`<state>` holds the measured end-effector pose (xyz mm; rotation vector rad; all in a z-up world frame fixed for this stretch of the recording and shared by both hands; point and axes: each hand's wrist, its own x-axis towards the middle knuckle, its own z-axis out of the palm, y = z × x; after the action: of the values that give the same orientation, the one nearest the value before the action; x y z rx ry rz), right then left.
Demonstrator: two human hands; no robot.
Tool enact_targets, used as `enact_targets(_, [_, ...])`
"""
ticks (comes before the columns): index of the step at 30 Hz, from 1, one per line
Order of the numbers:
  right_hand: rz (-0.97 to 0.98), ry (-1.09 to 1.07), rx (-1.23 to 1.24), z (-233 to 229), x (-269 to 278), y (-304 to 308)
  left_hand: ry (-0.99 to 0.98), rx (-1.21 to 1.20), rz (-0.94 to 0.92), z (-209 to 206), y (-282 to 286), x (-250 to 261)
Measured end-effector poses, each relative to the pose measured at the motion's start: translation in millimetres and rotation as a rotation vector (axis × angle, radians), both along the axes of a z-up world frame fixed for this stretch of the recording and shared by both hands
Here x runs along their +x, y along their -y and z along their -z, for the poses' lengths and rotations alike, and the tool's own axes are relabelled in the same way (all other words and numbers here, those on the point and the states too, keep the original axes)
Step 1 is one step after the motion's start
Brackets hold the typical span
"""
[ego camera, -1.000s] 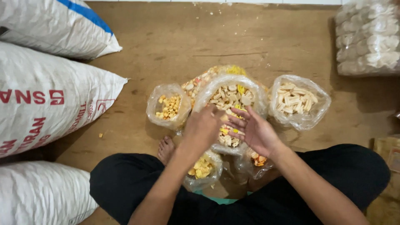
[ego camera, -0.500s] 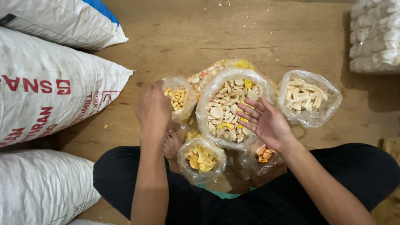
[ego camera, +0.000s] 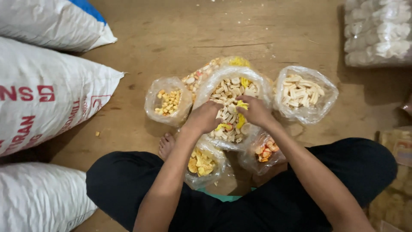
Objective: The person sits on the floor and sorts mixed snack pieces by hand into several clear plastic bags. They pick up pieces from a central bag and place them into surrounding bags based on type or color.
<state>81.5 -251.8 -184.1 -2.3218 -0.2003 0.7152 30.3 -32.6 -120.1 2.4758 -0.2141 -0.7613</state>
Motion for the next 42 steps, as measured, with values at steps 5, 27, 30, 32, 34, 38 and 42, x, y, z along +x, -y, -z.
enact_targets(5, [-0.454,0.406,-0.361,72.8,-0.7,14.9,-0.075,0.112,0.08,91.8,12.3,-2.1])
enact_targets(27, [-0.106,0.01,-0.004,-20.7,-6.1,-18.8,-0.113,0.046,-0.021,-0.9,13.6,11.1])
enact_targets(30, [0.048,-0.071,0.091,-28.0,-7.3,-10.8,-0.078,-0.033,-0.098,3.0,16.6,9.9])
enact_targets(32, [0.071,-0.093,0.16,-41.6,-8.9,-4.6,-0.036,-0.06,-0.135,-0.1,14.8,10.8])
enact_targets(34, [0.092,-0.114,0.23,-54.1,-9.9,0.3,0.005,-0.087,-0.174,-5.5,12.7,11.1])
enact_targets(38, [0.1,-0.125,0.317,-68.8,-13.2,10.1,0.063,-0.26,-0.3,-8.9,10.3,8.7])
enact_targets(42, [0.137,-0.137,0.352,-94.5,-20.4,13.8,0.099,-0.315,-0.328,-7.8,10.6,6.2])
